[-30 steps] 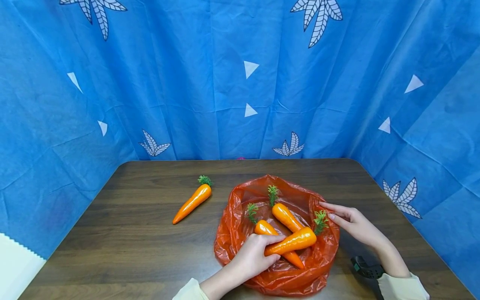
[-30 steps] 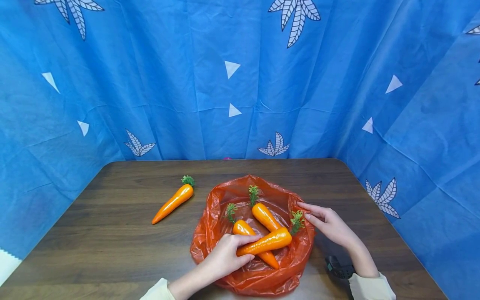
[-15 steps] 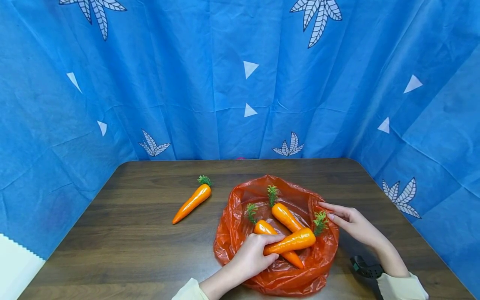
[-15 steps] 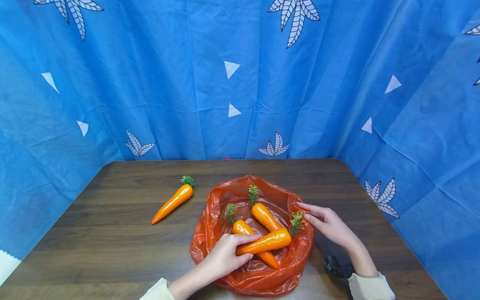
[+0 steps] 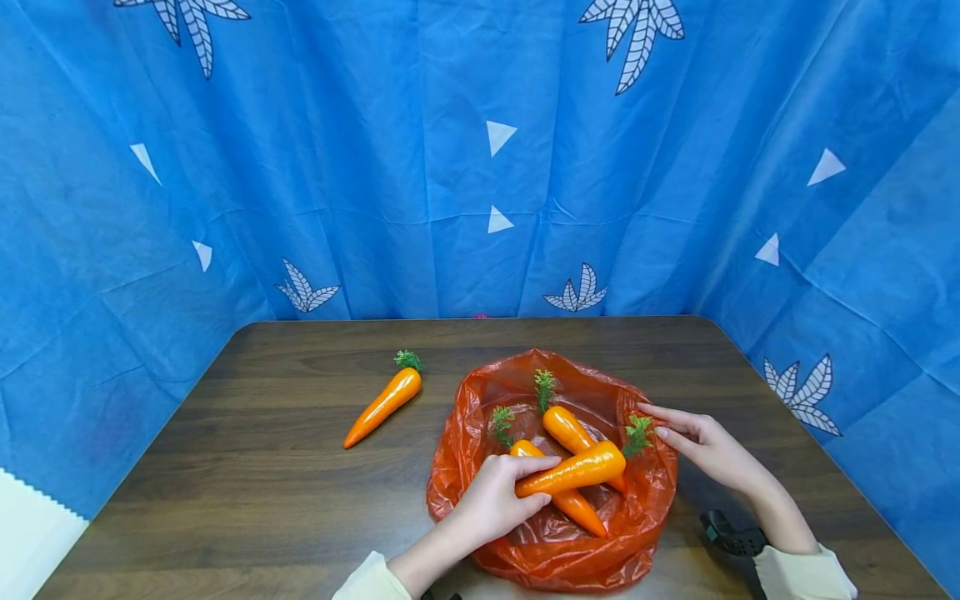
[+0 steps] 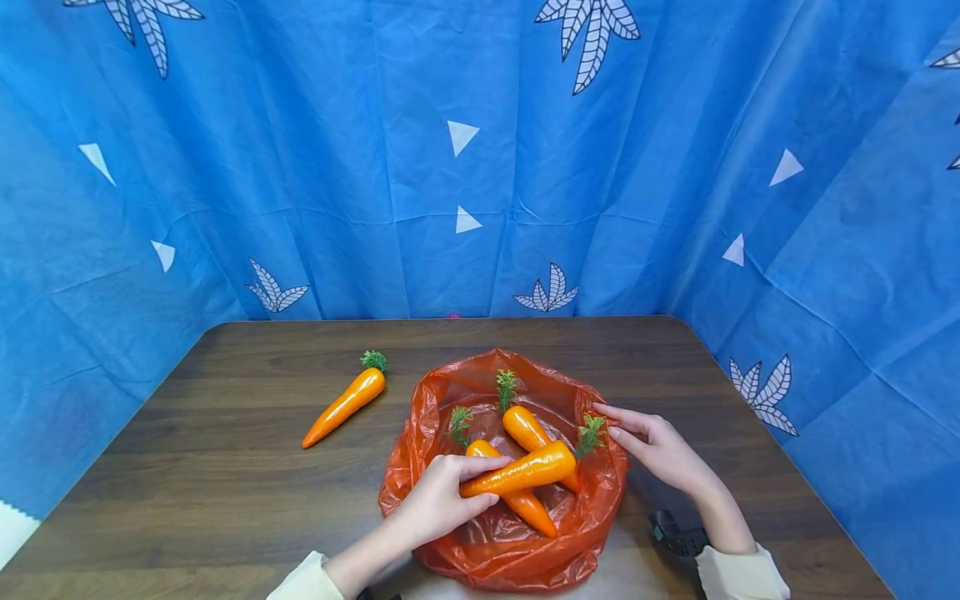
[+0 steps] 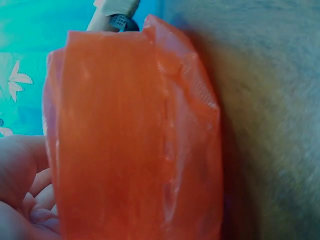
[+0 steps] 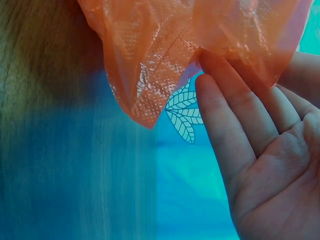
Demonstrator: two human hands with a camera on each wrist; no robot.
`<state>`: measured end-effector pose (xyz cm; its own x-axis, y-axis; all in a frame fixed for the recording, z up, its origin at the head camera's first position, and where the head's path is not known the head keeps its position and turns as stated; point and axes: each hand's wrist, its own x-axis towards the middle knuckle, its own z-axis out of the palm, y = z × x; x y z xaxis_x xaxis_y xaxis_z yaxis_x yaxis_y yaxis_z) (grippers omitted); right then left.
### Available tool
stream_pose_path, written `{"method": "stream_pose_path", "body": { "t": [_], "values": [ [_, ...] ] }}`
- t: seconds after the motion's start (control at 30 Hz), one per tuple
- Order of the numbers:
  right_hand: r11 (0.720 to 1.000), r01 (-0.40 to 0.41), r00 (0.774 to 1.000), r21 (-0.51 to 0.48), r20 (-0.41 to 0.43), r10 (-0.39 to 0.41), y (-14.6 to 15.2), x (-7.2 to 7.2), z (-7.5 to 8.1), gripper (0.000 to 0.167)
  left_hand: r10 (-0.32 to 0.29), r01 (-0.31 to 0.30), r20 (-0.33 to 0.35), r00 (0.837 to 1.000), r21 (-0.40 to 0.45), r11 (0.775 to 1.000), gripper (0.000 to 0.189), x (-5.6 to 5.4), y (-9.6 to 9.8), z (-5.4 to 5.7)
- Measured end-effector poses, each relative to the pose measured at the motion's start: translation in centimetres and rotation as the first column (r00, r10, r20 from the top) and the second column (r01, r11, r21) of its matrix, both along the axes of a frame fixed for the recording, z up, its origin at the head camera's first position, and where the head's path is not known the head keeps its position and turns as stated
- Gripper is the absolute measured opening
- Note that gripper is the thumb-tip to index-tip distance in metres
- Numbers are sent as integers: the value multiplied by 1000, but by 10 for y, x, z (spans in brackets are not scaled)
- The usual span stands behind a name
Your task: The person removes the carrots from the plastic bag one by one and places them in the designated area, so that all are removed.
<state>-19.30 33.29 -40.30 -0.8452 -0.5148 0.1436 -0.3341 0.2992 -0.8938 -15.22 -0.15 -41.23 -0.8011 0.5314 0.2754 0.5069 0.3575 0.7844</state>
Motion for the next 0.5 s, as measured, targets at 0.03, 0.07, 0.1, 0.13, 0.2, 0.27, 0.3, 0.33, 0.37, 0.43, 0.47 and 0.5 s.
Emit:
{"method": "stream_pose_path", "body": {
  "t": [0.03, 0.07, 0.1, 0.13, 0.2, 0.27, 0.3, 0.33, 0.37, 0.43, 0.47, 0.5],
  "values": [
    [1000, 0, 1000, 1, 2, -1, 0, 0, 0, 41, 4, -5, 15, 1000, 7, 1000, 38, 0, -1, 1],
    [1000, 1, 1000, 1, 4, -1, 0, 0, 0, 42, 9, -9, 29, 1000, 14, 1000, 39, -1, -2, 2],
    [1000, 5, 1000, 4, 6, -5, 0, 0, 1, 42, 12, -13, 36, 999, 25, 1000, 39, -1, -2, 3],
    [1000, 9, 1000, 10, 3, -9, 0, 0, 1, 42, 16, -17, 42, 999, 34, 999, 39, -2, -3, 4],
    [1000, 17, 1000, 24, -5, -17, 0, 0, 1, 42, 22, -25, 50, 998, 58, 998, 39, -2, -5, 6],
    [999, 24, 1000, 30, -4, -24, -1, 0, 2, 42, 27, -31, 51, 998, 83, 996, 40, -3, -6, 8],
    [999, 26, 1000, 33, -4, -26, -1, 0, 2, 42, 30, -35, 54, 998, 95, 995, 40, -4, -7, 9],
    [999, 24, 1000, 32, -2, -24, -1, 0, 1, 42, 34, -40, 58, 998, 106, 994, 40, -5, -8, 11],
    [999, 22, 1000, 31, 0, -22, -1, 0, 1, 42, 37, -44, 62, 997, 117, 992, 40, -6, -9, 12],
    [1000, 15, 1000, 21, 9, -15, -1, 0, 1, 42, 47, -56, 72, 996, 137, 989, 41, -7, -12, 15],
    [1000, 12, 1000, 20, 8, -13, -1, 0, 1, 42, 53, -64, 74, 996, 145, 987, 41, -8, -14, 16],
    [1000, 11, 1000, 18, 7, -11, -1, 0, 1, 42, 58, -69, 73, 996, 150, 986, 41, -9, -15, 18]
  ]
}}
